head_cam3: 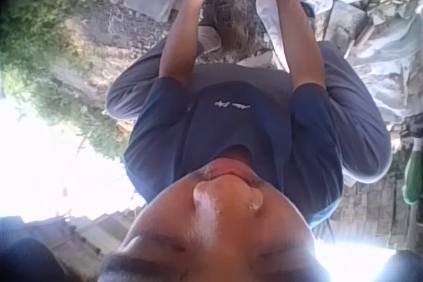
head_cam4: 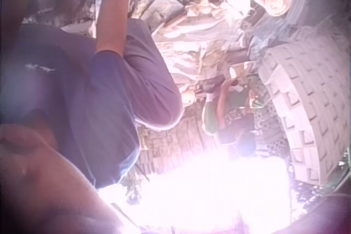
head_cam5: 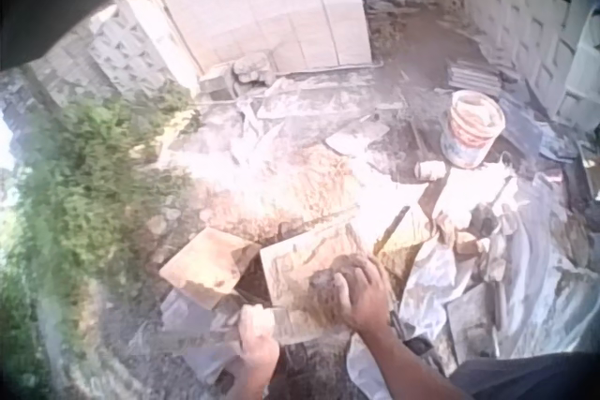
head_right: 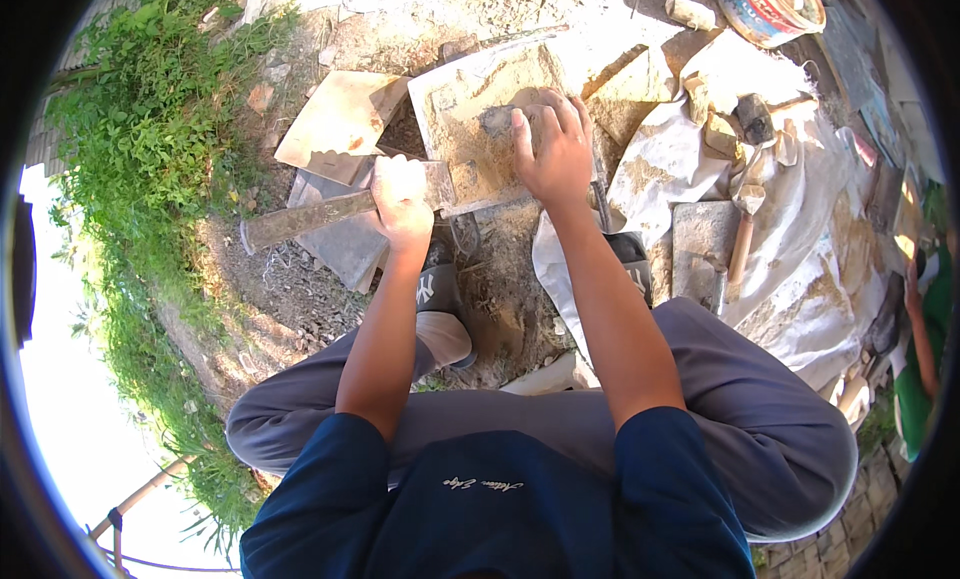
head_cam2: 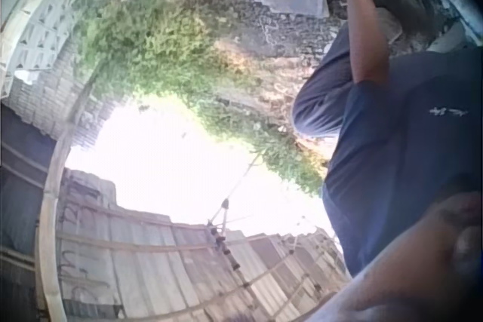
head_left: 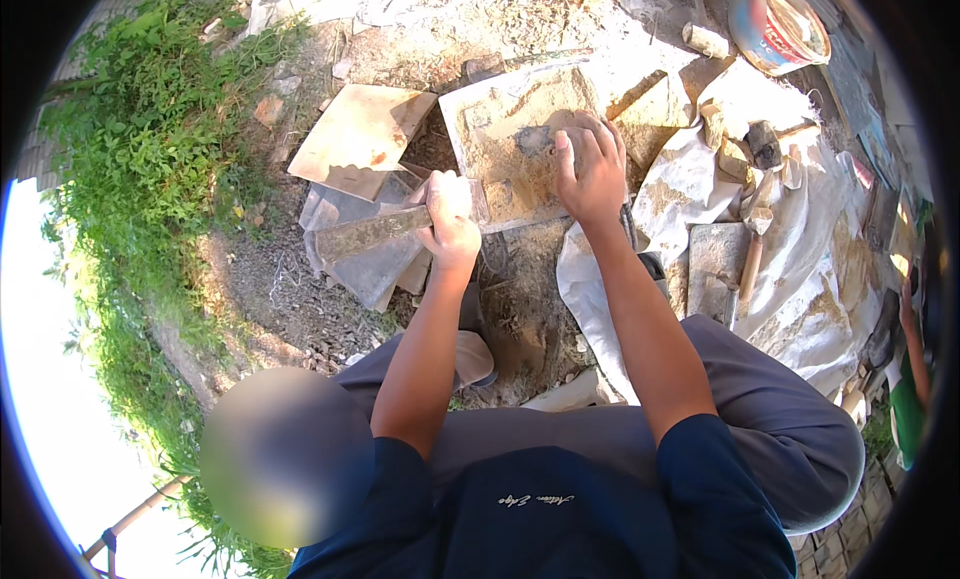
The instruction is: The person uses a hammer and a chisel by hand to carve and shape a sandy material inside a square mold.
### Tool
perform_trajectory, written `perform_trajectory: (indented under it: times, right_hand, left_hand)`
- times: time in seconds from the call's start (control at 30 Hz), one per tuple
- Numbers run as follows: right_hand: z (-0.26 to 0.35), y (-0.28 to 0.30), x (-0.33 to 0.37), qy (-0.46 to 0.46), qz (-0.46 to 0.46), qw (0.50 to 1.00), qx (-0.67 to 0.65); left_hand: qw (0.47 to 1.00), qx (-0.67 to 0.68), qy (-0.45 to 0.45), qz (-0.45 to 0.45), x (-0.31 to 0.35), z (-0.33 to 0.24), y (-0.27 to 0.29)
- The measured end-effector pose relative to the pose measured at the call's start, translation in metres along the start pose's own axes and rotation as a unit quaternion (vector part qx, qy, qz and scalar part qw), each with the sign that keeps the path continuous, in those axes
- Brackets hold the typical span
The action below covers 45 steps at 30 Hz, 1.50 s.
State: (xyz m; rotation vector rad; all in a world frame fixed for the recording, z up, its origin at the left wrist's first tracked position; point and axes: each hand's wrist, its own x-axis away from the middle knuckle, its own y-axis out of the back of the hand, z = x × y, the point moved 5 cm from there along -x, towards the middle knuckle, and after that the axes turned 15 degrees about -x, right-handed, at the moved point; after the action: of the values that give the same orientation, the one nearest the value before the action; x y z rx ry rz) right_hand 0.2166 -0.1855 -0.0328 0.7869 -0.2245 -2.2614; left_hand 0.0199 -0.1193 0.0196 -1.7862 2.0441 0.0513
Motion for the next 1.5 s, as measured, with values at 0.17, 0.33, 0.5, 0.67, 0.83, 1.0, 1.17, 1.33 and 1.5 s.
perform_trajectory:
  times: [0.17,0.33,0.5,0.67,0.83,1.0,1.17,1.33,1.5]
  right_hand:
    - [0.0,0.003,-0.003,0.014,-0.007,1.0,0.007]
    - [-0.013,0.006,0.0,0.022,-0.019,0.999,0.023]
    - [0.003,-0.002,0.008,0.018,0.0,1.0,-0.003]
    - [-0.001,0.007,0.002,0.018,-0.023,1.0,0.0]
    - [0.001,0.003,0.0,0.04,-0.019,0.999,-0.013]
    - [0.002,0.011,-0.004,-0.045,0.024,0.984,-0.172]
    - [0.038,0.016,-0.024,-0.165,0.285,0.877,-0.35]
    - [0.096,0.017,-0.026,0.055,0.386,0.892,-0.227]
    - [0.129,-0.007,-0.012,0.061,0.381,0.89,-0.242]
  left_hand:
    - [0.995,-0.046,0.061,-0.066,0.004,0.01,0.016]
    - [0.992,0.015,0.092,-0.086,0.003,0.032,0.011]
    - [0.986,-0.13,-0.106,0.018,-0.005,0.004,0.006]
    - [0.988,-0.147,0.009,-0.035,-0.024,-0.004,-0.009]
    - [0.998,-0.028,0.029,0.043,-0.05,-0.062,-0.027]
    - [0.997,-0.06,0.011,0.038,-0.057,-0.059,-0.016]
    - [0.989,-0.09,0.024,0.113,-0.046,-0.059,-0.018]
    - [0.973,-0.114,0.027,0.199,-0.036,-0.069,-0.033]
    - [0.959,-0.1,0.029,0.264,-0.034,-0.069,-0.032]
